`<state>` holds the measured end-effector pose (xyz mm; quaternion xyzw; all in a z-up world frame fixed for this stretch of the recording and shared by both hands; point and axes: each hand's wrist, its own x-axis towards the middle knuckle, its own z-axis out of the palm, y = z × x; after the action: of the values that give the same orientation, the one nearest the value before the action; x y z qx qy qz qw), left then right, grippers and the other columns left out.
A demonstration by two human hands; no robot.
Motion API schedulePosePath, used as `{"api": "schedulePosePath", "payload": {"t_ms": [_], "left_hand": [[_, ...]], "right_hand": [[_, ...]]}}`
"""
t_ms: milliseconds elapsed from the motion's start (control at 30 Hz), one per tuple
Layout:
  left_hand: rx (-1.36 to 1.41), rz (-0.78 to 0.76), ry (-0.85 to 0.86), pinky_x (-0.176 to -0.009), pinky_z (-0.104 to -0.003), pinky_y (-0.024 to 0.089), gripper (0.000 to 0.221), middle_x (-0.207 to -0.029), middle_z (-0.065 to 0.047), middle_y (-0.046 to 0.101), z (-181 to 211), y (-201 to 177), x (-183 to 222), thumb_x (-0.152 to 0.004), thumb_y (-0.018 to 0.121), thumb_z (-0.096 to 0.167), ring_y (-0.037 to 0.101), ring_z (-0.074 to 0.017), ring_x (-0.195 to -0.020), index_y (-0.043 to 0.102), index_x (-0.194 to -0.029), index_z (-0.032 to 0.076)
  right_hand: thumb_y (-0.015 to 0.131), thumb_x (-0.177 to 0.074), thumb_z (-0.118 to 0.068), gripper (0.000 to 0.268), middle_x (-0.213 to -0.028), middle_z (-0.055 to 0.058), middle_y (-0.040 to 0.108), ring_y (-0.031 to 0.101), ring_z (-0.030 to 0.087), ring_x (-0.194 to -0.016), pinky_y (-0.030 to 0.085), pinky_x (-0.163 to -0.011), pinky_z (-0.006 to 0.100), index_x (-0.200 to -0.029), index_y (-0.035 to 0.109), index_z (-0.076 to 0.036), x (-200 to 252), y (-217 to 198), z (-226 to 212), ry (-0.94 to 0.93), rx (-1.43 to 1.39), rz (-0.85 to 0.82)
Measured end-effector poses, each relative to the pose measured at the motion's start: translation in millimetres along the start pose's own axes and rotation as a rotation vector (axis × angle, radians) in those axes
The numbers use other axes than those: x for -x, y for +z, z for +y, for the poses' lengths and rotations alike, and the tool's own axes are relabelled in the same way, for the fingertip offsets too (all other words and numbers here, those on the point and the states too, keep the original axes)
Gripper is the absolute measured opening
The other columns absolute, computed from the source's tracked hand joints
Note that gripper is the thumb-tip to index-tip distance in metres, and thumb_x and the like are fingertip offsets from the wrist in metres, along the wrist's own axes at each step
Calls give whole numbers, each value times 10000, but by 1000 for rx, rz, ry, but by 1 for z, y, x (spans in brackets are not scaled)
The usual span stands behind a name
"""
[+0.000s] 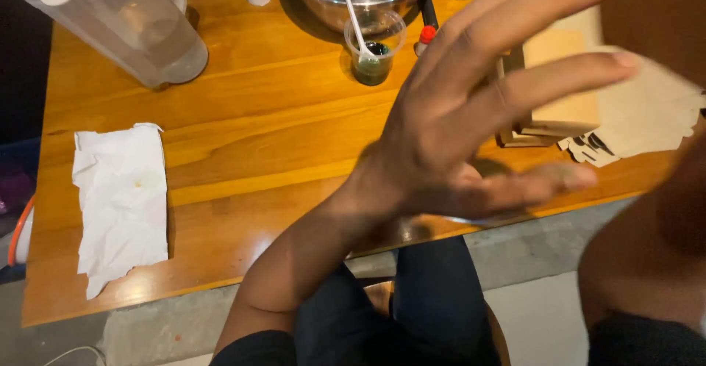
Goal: Assembling a cardboard box, stirring liquid in a cup, and cleaning a spoon.
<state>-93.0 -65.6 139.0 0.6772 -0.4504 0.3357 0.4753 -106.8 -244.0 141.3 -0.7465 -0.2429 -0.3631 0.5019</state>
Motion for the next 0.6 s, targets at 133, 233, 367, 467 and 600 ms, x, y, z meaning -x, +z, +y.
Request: {"api": "schedulePosePath", "payload": {"t_ms": [133, 233, 367, 467, 600], "left_hand": [[-470, 235, 162, -998, -382, 537, 382, -1112, -129, 500, 19, -18, -14, -812, 404, 402, 618, -240, -1043, 576, -1034, 143], [-674, 310, 27, -926, -355, 562, 269, -1084, -57, 483, 30, -42, -11, -872, 405, 338, 453, -188, -1007, 591, -992, 186], [-948, 364, -14, -776, -333, 486, 144, -1020, -48, 437, 34, -64, -9, -846, 497, 187, 420, -217, -912, 626, -909, 187], [-1015, 345, -47, -795, -350, 452, 184, -1026, -97, 464, 34, -75, -14, -831, 534, 289, 425, -239, -930, 623, -890, 139], [-1030, 261, -133, -776, -328, 434, 338, -1124, -111, 505, 35, -82, -19, -842, 443, 378, 417, -253, -908, 596, -964, 103]], "right_hand": [[521, -904, -149, 183, -972, 113, 463, 473, 214, -874, 387, -853, 311, -1020, 458, -21, -17, 46, -9, -91, -139, 71], [526, -899, -161, 203, -991, 118, 470, 483, 221, -889, 398, -878, 312, -1030, 456, -23, -30, 78, -16, -137, -238, 104], [486, -826, -435, 438, -778, 83, 529, 487, 145, -657, 367, -554, 243, -952, 525, -17, -39, 103, -19, 174, -881, -230], [476, -837, -508, 554, -951, 159, 577, 590, 258, -865, 480, -711, 305, -962, 523, 30, -41, 113, -10, 227, -1133, -463], [525, -760, -215, 269, -496, 17, 376, 358, 107, -441, 252, -425, 208, -580, 439, -34, -44, 114, -7, 425, -1074, -452]]}}
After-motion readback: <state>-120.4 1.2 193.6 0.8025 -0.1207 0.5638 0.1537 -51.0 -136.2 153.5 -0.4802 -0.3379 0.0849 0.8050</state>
